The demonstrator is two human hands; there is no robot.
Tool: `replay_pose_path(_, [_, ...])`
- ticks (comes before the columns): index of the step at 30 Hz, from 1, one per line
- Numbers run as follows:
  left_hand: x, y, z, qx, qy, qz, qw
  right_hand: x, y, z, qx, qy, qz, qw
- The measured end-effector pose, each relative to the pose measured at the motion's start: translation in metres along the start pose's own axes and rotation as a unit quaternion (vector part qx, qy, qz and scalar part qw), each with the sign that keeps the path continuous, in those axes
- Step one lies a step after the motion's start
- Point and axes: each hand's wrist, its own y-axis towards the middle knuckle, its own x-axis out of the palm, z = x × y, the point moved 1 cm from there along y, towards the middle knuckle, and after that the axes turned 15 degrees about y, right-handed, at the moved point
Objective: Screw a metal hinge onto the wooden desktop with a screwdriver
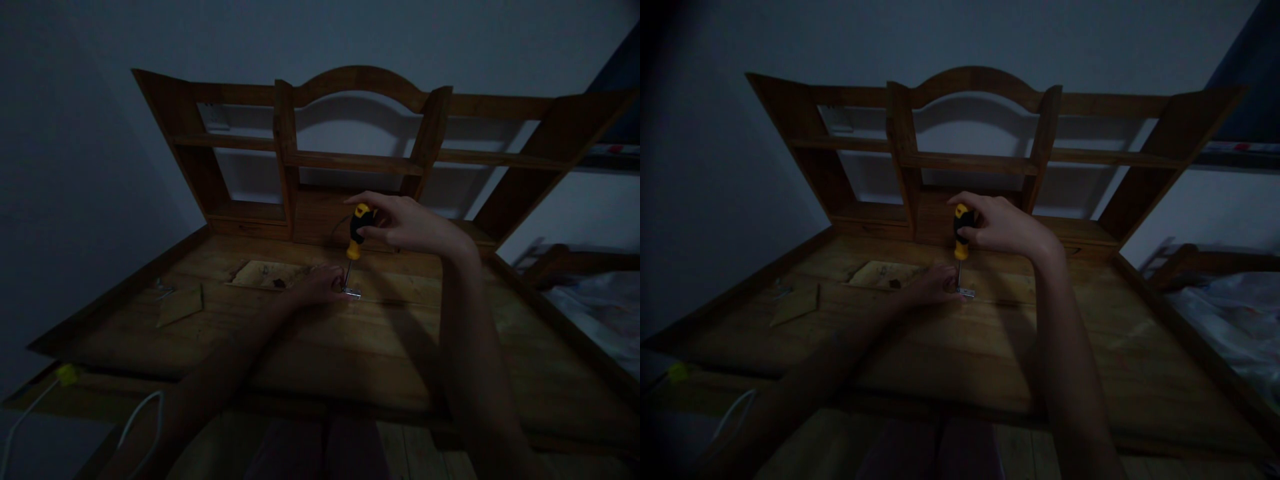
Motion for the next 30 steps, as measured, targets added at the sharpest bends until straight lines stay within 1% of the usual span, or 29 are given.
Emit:
replay_pose_path(4, [-0.001,-0.001,0.000,0.010,-0.014,0.000,1.000,0.000,0.001,0.002,-0.003,-0.001,0.001,1.000])
replay_pose_path(8, [0.000,0.000,0.000,0.001,-0.006,-0.001,1.000,0.000,0.001,0.003,-0.011,0.002,-0.002,1.000])
replay_pose_path(13, [0.001,0.000,-0.001,0.027,-0.001,0.011,1.000,-0.001,0.001,0.001,-0.003,-0.002,0.001,1.000])
replay_pose_path(18, [0.002,-0.002,-0.001,0.030,0.024,0.013,0.999,0.003,0.002,-0.003,0.006,-0.024,0.021,0.999])
replay_pose_path(24, [0.001,-0.001,0.001,0.027,0.017,0.013,0.999,0.012,0.005,-0.006,-0.002,-0.072,0.030,0.997])
replay_pose_path(30, [0.005,-0.001,-0.001,0.034,0.048,0.023,0.998,0.014,0.005,-0.009,-0.025,-0.024,0.020,0.999])
